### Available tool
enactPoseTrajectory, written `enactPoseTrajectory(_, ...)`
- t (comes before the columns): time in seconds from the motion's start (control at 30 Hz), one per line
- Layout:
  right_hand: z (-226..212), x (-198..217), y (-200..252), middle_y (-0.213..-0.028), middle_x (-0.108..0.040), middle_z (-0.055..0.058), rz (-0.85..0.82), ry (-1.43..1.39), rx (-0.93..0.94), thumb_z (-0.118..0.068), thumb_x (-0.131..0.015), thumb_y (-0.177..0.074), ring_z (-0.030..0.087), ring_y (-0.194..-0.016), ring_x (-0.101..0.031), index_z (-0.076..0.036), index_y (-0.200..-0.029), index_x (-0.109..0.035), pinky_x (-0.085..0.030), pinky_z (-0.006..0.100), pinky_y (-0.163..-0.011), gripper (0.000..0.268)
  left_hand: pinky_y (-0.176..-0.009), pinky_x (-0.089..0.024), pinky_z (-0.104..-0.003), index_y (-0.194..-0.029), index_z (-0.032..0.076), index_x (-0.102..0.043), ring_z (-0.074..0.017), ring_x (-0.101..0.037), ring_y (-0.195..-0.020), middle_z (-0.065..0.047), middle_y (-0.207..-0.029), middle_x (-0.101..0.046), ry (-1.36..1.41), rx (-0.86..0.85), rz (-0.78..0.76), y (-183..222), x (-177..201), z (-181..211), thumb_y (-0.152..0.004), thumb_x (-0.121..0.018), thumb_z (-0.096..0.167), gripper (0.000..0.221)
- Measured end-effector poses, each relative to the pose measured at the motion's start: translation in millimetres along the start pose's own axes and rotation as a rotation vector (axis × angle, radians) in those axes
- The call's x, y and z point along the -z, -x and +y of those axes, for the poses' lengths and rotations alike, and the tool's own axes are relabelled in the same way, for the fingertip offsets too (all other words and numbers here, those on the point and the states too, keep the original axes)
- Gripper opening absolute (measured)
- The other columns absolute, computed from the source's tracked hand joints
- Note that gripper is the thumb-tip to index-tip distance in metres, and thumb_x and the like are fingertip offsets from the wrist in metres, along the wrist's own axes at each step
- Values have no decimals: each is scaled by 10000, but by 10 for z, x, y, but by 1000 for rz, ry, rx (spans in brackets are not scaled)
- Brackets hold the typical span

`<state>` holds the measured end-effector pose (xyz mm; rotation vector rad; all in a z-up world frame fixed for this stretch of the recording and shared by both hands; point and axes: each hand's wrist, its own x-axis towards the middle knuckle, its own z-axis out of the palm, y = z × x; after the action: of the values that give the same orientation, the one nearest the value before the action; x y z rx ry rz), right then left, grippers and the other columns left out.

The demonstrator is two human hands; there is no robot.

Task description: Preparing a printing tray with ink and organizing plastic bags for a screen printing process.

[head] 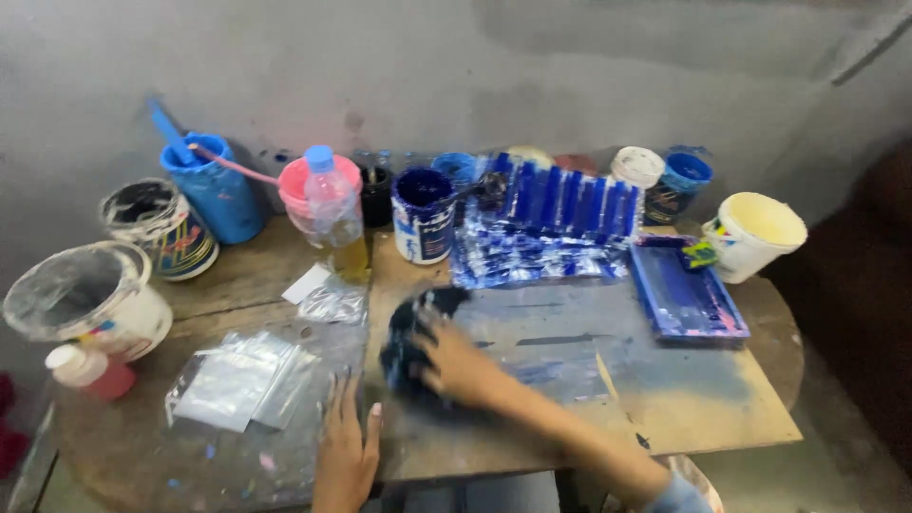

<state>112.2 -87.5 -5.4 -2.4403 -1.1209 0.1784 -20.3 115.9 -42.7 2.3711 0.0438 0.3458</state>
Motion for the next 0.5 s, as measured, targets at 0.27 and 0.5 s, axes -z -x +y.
enactPoseTrajectory(0.27,0,-89,-599,-1502,-483,262,32,-168,63,0,-545,-797,418,-1418,-406,-120,-1477,-528,-272,647,-1183,691,-1223,-219,-481,-1611,144,-215,-318,-201,-1563,-107,-1696,-222,241,201,-33,116,174,98,-1018,-318,424,664)
enactPoseTrajectory(0.5,-683,209,829,-1492,-512,241,-54,-240,215,91,-527,-698,405,-1330,-436,-31,-1402,-591,-358,554,-1138,717,-1210,-245,-483,-1602,99,-212,-355,-254,-1538,-160,-1664,-282,274,182,-6,155,225,139,-1026,-301,432,671)
